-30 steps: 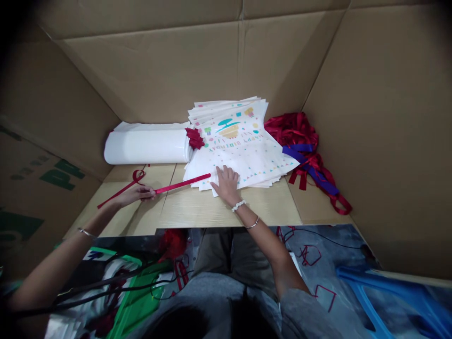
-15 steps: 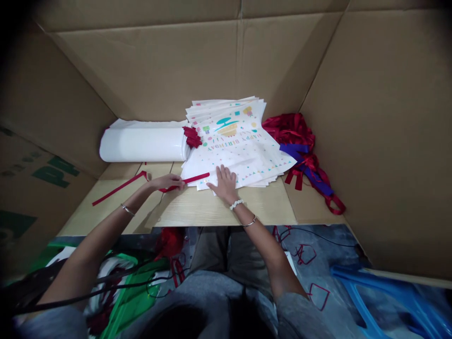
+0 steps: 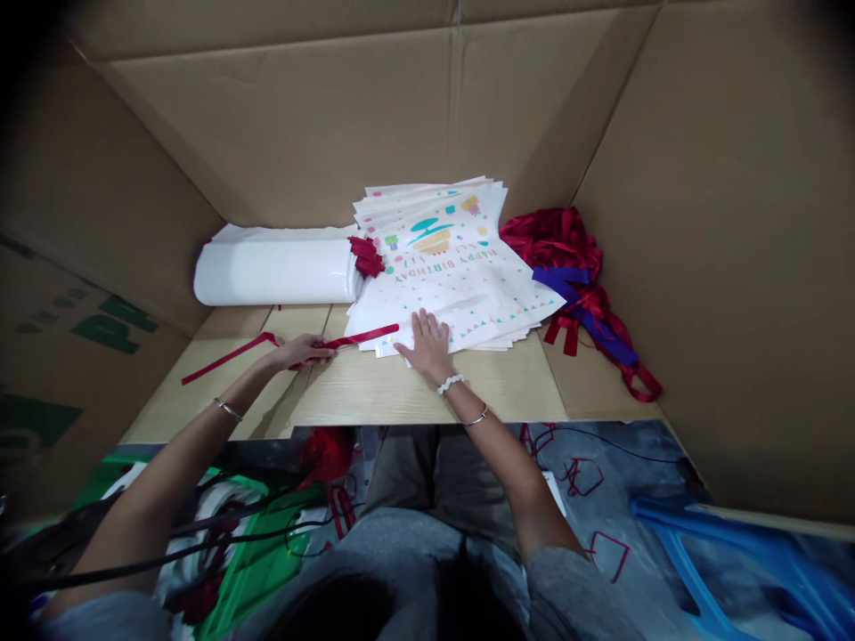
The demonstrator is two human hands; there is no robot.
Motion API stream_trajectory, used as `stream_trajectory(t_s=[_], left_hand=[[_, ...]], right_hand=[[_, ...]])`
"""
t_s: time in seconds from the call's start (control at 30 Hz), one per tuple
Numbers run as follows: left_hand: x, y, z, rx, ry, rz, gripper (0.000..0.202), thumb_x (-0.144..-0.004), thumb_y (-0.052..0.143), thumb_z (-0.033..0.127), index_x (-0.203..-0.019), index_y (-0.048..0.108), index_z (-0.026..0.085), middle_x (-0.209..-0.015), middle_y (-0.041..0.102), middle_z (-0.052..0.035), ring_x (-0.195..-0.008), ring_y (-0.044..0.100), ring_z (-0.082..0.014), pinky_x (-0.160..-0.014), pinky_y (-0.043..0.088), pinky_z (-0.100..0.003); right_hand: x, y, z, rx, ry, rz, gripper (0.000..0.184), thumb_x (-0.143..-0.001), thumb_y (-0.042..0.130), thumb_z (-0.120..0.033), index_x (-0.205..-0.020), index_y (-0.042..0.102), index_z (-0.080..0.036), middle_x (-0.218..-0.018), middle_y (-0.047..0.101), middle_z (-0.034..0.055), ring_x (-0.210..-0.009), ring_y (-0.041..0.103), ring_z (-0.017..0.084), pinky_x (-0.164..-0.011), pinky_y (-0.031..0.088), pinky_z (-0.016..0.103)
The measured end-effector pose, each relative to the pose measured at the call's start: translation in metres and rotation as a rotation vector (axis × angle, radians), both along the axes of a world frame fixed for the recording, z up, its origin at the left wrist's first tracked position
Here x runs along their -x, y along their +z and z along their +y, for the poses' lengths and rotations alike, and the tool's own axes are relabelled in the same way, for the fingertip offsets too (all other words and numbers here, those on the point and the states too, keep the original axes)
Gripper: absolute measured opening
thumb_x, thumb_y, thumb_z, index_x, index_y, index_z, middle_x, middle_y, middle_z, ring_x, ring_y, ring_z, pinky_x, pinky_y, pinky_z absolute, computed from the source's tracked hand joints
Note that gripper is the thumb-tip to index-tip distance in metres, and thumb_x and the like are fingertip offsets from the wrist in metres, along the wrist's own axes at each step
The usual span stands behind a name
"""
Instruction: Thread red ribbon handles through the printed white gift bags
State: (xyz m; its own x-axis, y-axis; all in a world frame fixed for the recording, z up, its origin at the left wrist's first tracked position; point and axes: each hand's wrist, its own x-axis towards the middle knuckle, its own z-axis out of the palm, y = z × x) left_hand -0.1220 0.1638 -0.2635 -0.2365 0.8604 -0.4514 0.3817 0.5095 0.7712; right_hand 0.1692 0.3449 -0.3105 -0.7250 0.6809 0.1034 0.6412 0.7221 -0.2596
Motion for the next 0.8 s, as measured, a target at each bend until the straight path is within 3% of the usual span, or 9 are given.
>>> stream_trajectory(t_s=[0.17,0.37,0.6,0.8], left_hand=[[-0.003,0.008,-0.006,-0.019,0.008,-0.026,0.042,-0.078,0.079,0.057,-0.071,0.064,0.018,-0.060,0.056,-0.0026,-0.045,0.038,-0.0082,-0.044,0.020,-0.024],[-0.004,0.001,-0.018,-0.029,0.058,-0.082,0.052,-0.078,0.075,0.069,-0.088,0.061,0.020,-0.052,0.047,0.0039,-0.043,0.033,-0.0089,-0.044,0.018,-0.021],[-0.010,0.000,-0.011,-0.030,0.053,-0.107,0.043,-0.073,0.080,0.057,-0.078,0.063,0.018,-0.052,0.050,0.0015,-0.044,0.035,-0.0087,-0.044,0.019,-0.021],[-0.022,0.003,-0.006,-0.015,0.220,-0.095,0.031,-0.070,0.082,0.044,-0.074,0.067,0.018,-0.050,0.052,0.0019,-0.040,0.030,-0.0072,-0.042,0.013,-0.022]], right_hand=[[0.000,-0.002,0.002,-0.007,0.006,-0.003,0.087,-0.103,0.043,-0.068,-0.170,0.023,-0.015,-0.176,0.015,0.0140,-0.159,0.017,0.036,-0.125,0.019,0.058],[0.000,-0.003,0.003,0.009,0.010,0.002,0.089,-0.102,0.043,-0.069,-0.170,0.021,-0.016,-0.176,0.014,0.0142,-0.160,0.015,0.038,-0.125,0.019,0.059],[0.001,-0.005,0.003,0.012,0.011,0.026,0.089,-0.102,0.043,-0.069,-0.170,0.021,-0.016,-0.176,0.014,0.0136,-0.160,0.016,0.038,-0.125,0.018,0.061],[0.000,-0.001,0.001,0.039,0.012,0.035,0.085,-0.104,0.042,-0.066,-0.170,0.022,-0.016,-0.176,0.014,0.0145,-0.160,0.017,0.038,-0.126,0.015,0.061]])
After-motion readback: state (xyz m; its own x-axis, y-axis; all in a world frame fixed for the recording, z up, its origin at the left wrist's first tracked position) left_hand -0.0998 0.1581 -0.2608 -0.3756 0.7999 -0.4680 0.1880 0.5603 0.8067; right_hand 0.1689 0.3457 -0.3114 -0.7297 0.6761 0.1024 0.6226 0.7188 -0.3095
